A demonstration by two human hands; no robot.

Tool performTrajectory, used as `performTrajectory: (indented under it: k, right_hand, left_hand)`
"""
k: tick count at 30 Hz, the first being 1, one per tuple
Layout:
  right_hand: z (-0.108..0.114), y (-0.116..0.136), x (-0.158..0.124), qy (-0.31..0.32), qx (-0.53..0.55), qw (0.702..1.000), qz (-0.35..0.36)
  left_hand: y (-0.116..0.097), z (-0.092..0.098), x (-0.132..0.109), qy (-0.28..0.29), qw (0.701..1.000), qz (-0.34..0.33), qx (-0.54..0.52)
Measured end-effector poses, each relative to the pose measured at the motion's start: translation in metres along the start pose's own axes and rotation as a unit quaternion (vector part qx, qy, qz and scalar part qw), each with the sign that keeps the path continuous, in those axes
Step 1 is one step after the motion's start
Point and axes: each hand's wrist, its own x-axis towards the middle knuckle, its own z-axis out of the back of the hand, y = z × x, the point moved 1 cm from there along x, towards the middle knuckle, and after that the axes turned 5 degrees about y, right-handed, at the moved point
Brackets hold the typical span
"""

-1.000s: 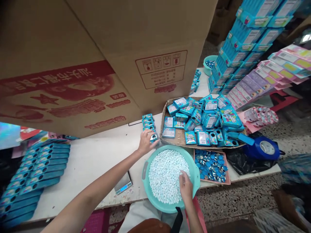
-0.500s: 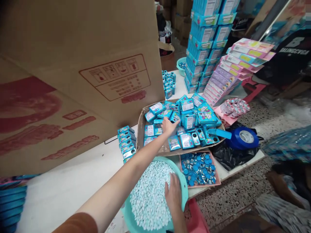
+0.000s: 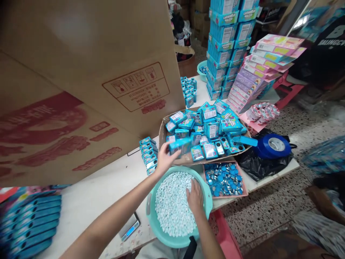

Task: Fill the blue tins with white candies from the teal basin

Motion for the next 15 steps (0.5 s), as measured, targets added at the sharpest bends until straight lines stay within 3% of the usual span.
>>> performTrajectory:
  k: [4, 7, 11, 15]
  right_hand:
    - [-0.015, 0.011, 0.020, -0.030, 0.012, 0.999, 0.023]
    - [-0.025, 0.026, 0.029, -0.033, 0.051, 0.998, 0.030]
    - [-0.035, 0.045, 0.023, 0.045, 0.113, 0.990, 0.076]
    - [-0.033, 0.052, 0.015, 0.144, 0.143, 0.977, 0.057]
  left_hand:
    - [0.002, 0.078, -0.104, 0.004, 0.997, 0.072, 0.036]
    - [0.012, 0.109, -0.171, -0.008, 0.987, 0.158, 0.030]
    - [0.028, 0.120, -0.228, -0.069, 0.953, 0.290, -0.048]
    - [0.037, 0.117, -0.247, -0.109, 0.932, 0.335, -0.084]
